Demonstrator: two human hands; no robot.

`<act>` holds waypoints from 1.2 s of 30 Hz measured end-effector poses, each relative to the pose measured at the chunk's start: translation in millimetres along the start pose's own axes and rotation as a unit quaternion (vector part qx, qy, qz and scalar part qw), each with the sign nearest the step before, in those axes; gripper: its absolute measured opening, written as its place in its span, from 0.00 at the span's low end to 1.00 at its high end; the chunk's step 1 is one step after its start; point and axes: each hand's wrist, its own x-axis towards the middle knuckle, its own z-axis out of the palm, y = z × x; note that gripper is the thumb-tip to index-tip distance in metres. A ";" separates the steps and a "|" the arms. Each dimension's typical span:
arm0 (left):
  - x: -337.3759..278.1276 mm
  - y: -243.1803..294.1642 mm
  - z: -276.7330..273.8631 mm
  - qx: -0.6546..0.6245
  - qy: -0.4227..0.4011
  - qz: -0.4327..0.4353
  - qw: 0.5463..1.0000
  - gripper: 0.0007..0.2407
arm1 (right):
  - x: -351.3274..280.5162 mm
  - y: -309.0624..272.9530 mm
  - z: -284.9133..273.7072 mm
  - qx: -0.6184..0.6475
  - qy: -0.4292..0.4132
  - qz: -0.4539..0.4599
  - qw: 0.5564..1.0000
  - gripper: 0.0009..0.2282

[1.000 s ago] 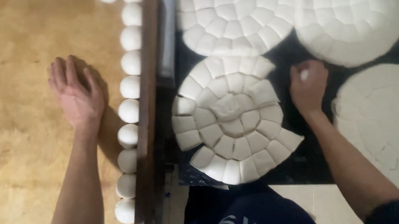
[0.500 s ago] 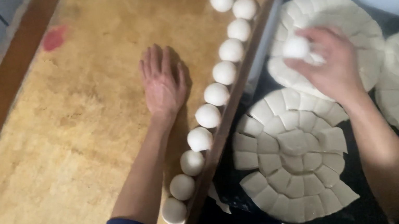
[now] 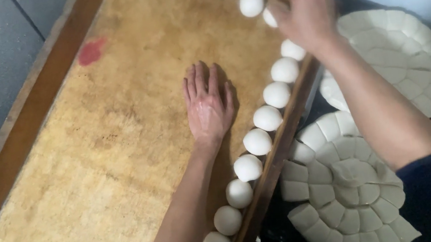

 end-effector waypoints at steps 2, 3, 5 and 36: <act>-0.3 -1.5 0.7 0.006 0.008 0.009 1.000 0.20 | -35.7 -3.2 -40.7 0.056 0.008 0.039 0.998 0.16; -0.3 -0.3 2.2 0.015 0.020 0.014 1.000 0.19 | -54.9 -4.4 -62.4 0.115 0.018 0.071 0.991 0.13; 2.9 -4.8 2.5 0.010 0.009 0.025 1.000 0.20 | -106.1 -6.6 -98.4 0.139 -0.016 0.156 0.978 0.11; -2.3 2.4 2.3 0.067 -0.052 0.081 0.993 0.19 | -450.2 31.8 -130.3 0.016 0.012 0.307 0.952 0.07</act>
